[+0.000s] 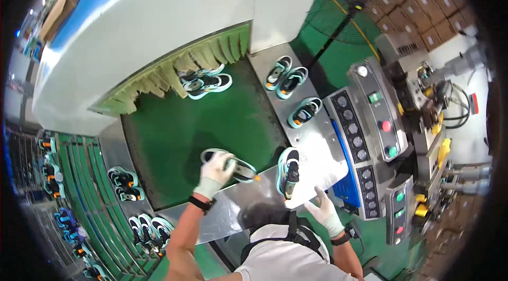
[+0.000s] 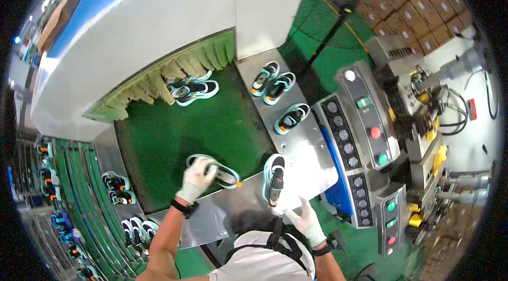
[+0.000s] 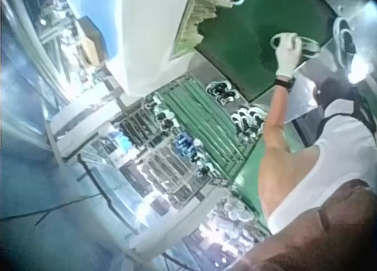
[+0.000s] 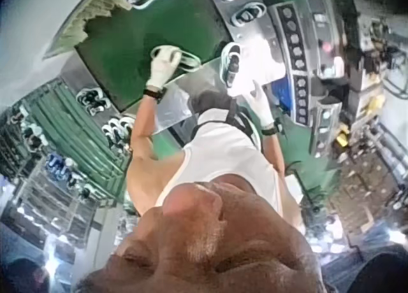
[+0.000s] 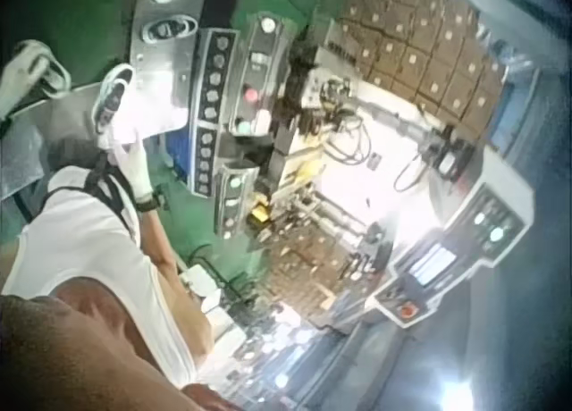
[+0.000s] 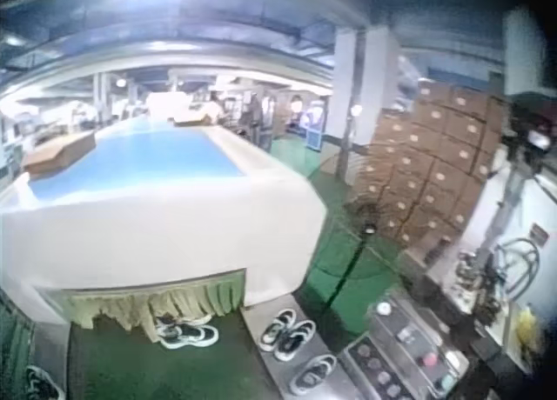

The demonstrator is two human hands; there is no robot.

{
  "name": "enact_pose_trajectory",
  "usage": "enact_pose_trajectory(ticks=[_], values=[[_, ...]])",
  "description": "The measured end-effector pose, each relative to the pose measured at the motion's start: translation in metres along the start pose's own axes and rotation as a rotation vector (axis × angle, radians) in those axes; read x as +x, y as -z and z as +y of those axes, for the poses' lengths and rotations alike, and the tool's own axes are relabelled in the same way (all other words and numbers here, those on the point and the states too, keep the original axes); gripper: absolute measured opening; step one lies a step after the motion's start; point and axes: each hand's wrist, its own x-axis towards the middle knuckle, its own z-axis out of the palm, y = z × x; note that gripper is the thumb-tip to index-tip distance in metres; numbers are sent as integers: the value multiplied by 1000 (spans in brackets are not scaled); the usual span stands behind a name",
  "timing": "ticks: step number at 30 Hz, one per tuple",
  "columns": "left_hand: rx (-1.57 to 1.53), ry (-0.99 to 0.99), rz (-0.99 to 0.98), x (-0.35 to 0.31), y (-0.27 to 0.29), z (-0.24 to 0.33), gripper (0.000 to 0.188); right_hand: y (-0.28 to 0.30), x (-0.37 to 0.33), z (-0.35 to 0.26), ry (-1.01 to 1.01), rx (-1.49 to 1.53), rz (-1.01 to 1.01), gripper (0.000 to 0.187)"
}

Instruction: Operating an industrial hydraulic press machine to shape or bond shoe components, moving shoes between a conveyor belt and the press.

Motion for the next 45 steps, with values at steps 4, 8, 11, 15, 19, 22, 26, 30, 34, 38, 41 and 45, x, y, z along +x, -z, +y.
enact_pose_trajectory(ticks=[4, 8, 11, 15, 19, 22, 26, 30, 34, 38, 41, 45], values=[[-75, -456, -305, 19, -70, 149, 22, 6, -11, -16, 505, -290, 191, 83], [-104, -902, -543, 23, -131, 273, 27, 65, -30, 5, 411, -99, 451, 64], [-221, -925, -814, 19, -138, 389, 33, 116, -74, 32, 461, 263, 663, 54], [-399, -1280, -586, 4, -172, 503, 47, 185, -147, 78, 315, 997, 531, 53], [-454, -1162, -566, -8, -224, 544, 59, 201, -183, 165, 317, 1374, 618, 53], [-559, -925, -753, -20, -264, 577, 57, 233, -225, 169, 529, 1575, 769, 47], [-612, -823, -887, -35, -323, 629, 54, 254, -246, 234, 545, 1604, 855, 60], [-586, -755, -1004, -35, -407, 694, 56, 280, -258, 248, 611, 1669, 1071, 47], [-302, -800, -847, -16, -515, 738, 65, 289, -262, 262, 636, 1656, 1205, 52], [-74, -765, -793, 8, -612, 743, 79, 278, -268, 258, 514, 1690, 1368, 51], [-168, -780, -870, 22, -671, 733, 55, 261, -276, 260, 408, 1646, 1437, 55], [76, -838, -674, 41, -718, 723, 61, 259, -286, 254, 442, 1507, 1537, 54]])
